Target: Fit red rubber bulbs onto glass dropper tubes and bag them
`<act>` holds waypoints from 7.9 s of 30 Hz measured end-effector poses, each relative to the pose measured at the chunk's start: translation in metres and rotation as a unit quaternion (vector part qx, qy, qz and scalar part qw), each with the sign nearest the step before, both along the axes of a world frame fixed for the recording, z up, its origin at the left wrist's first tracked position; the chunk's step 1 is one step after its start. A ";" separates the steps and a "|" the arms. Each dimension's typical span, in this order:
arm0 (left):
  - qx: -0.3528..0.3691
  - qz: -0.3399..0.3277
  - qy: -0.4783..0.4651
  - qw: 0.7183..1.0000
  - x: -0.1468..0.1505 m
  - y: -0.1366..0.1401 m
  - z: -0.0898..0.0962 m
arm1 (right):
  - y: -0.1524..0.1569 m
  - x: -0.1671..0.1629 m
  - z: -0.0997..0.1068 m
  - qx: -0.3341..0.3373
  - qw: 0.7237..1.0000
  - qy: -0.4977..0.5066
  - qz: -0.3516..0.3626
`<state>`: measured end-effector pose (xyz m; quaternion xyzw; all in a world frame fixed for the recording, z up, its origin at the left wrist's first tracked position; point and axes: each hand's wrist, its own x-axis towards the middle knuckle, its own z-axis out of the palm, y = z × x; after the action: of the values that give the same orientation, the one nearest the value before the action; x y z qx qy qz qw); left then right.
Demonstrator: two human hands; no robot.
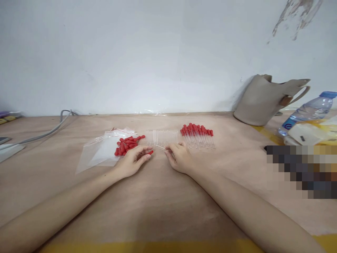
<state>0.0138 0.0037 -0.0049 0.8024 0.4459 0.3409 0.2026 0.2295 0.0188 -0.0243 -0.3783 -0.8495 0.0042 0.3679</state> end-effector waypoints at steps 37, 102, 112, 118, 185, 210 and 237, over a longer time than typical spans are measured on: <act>0.098 -0.033 0.020 0.994 -0.003 -0.001 0.002 | 0.000 0.002 0.001 0.028 0.997 -0.036 0.064; 0.079 -0.035 0.078 0.993 0.002 0.003 -0.007 | 0.052 0.044 0.058 -0.168 0.890 -0.121 -0.406; 0.084 -0.052 0.079 0.992 0.002 0.004 -0.006 | 0.060 0.044 0.029 -0.153 0.893 -0.146 -0.397; 0.088 -0.050 0.085 0.991 0.002 0.004 -0.005 | 0.056 0.027 0.026 -0.127 0.921 -0.133 -0.343; -0.044 0.020 -0.139 0.989 -0.014 0.026 0.023 | 0.006 0.009 -0.004 -0.012 0.999 0.028 0.041; -0.047 0.009 -0.088 0.995 -0.003 -0.003 -0.004 | -0.010 0.000 0.007 0.089 0.996 0.001 0.024; 0.011 -0.038 0.046 0.998 0.000 -0.010 0.003 | -0.008 0.002 0.014 0.069 0.984 -0.129 0.097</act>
<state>0.0138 -0.0068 -0.0017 0.8359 0.4199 0.3004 0.1862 0.2319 0.0110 -0.0103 -0.2652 -0.9206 -0.0679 0.2785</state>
